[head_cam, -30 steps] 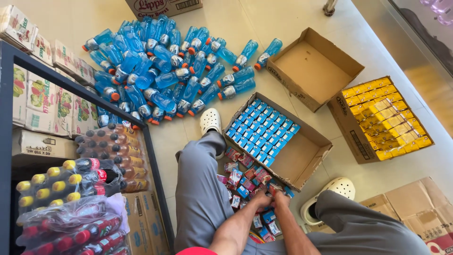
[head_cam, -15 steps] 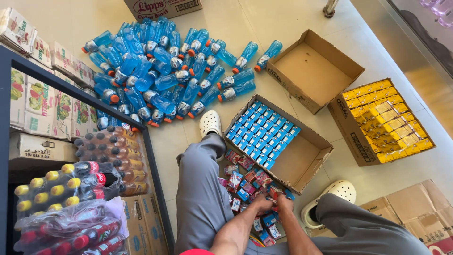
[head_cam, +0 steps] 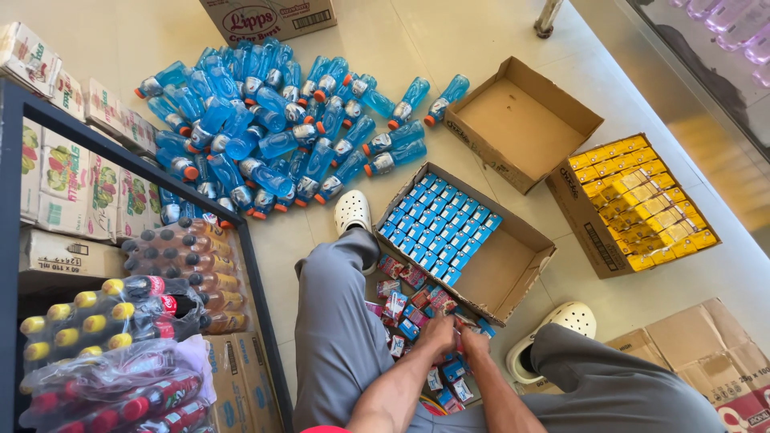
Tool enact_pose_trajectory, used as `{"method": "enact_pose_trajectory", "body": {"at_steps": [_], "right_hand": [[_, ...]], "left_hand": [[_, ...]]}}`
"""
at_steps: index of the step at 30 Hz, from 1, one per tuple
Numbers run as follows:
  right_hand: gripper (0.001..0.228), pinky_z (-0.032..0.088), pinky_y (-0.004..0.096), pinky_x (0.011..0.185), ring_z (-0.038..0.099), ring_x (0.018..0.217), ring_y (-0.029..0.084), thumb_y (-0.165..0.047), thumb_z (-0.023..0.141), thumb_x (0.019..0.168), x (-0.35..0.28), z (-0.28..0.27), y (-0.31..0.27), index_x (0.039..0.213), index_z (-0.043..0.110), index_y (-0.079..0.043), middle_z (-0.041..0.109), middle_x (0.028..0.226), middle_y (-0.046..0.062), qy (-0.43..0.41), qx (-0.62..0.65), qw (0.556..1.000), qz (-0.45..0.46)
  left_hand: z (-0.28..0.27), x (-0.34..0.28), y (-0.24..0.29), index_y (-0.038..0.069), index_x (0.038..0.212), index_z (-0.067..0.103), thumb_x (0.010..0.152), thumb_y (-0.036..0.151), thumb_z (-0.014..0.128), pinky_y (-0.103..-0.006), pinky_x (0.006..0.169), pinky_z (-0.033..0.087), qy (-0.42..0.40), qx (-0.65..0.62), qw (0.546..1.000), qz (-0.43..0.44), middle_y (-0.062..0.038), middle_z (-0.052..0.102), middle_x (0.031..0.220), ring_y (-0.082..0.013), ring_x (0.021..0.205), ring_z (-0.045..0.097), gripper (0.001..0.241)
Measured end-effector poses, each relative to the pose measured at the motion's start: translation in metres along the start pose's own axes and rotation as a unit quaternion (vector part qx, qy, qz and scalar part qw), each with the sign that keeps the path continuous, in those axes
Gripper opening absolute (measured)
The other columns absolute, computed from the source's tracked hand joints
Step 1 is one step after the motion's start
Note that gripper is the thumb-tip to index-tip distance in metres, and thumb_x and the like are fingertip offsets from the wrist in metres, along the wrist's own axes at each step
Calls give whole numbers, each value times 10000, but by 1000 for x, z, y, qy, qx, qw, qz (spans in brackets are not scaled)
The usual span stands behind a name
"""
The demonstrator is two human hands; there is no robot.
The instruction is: Packing small drink cartons and snack packets into larger cardboard boxes on the floor.
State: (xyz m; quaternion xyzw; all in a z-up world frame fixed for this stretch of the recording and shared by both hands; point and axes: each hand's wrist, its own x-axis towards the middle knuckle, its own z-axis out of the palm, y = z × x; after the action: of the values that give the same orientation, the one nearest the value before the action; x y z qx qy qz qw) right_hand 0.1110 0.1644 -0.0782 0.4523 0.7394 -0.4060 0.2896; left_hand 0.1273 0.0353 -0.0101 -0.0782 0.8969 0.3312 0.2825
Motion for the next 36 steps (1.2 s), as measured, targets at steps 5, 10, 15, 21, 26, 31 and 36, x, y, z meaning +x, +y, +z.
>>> {"method": "enact_pose_trajectory", "body": {"at_steps": [5, 10, 15, 21, 26, 31, 36], "right_hand": [[667, 528, 389, 537, 690, 633, 261, -561, 822, 741, 72, 30, 27, 946, 741, 68, 729, 832, 168, 26, -27, 996, -83], [548, 412, 417, 453, 621, 596, 296, -532, 721, 835, 32, 20, 3, 855, 714, 16, 697, 767, 169, -80, 43, 995, -52], [574, 336, 346, 462, 476, 555, 209, -685, 600, 874, -10, 6, -30, 769, 549, -123, 518, 679, 71, -198, 182, 963, 35], [555, 398, 358, 525, 516, 595, 196, -657, 673, 874, -51, -8, -54, 859, 563, -113, 548, 751, 61, -168, 248, 954, -11], [510, 473, 372, 574, 546, 650, 191, -627, 665, 901, -51, -4, -58, 945, 620, -122, 541, 773, 29, -182, 255, 947, -70], [476, 530, 379, 626, 594, 747, 162, -584, 657, 895, -96, -21, -75, 1019, 651, -124, 617, 863, 8, -212, 249, 939, -108], [457, 544, 365, 623, 658, 765, 174, -471, 725, 855, -63, -15, -69, 1136, 673, -115, 692, 915, 25, -227, 288, 920, -138]], "left_hand": [[-23, -2, 12, 46, 1141, 722, 795, 193, 736, -508, 1007, 515, -4, 23, 1000, 18, -258, 574, 1351, -442, 1209, 614, 377], [-53, -12, 23, -17, 1025, 772, 763, 190, 708, -503, 975, 555, -2, 63, 997, 38, -280, 717, 1178, -428, 1139, 691, 340], [-59, -9, 23, 75, 1132, 704, 643, 283, 834, -484, 918, 553, 75, -110, 991, 18, -213, 714, 1128, -398, 1070, 681, 547], [-76, -16, 37, 117, 1140, 708, 726, 409, 795, -478, 914, 541, 163, -169, 972, -19, -198, 747, 1094, -390, 1053, 694, 514], [-60, 4, 24, 56, 1159, 667, 765, 371, 795, -482, 903, 541, 237, -234, 943, -8, -233, 717, 1101, -410, 1049, 684, 521], [-62, 0, 28, 43, 1151, 691, 836, 349, 714, -479, 911, 543, 229, -222, 948, -10, -229, 734, 1078, -410, 1054, 695, 440], [-50, 13, 19, 49, 1245, 683, 823, 312, 696, -459, 963, 524, 246, -220, 939, 99, -242, 697, 1194, -413, 1127, 661, 497]]}}
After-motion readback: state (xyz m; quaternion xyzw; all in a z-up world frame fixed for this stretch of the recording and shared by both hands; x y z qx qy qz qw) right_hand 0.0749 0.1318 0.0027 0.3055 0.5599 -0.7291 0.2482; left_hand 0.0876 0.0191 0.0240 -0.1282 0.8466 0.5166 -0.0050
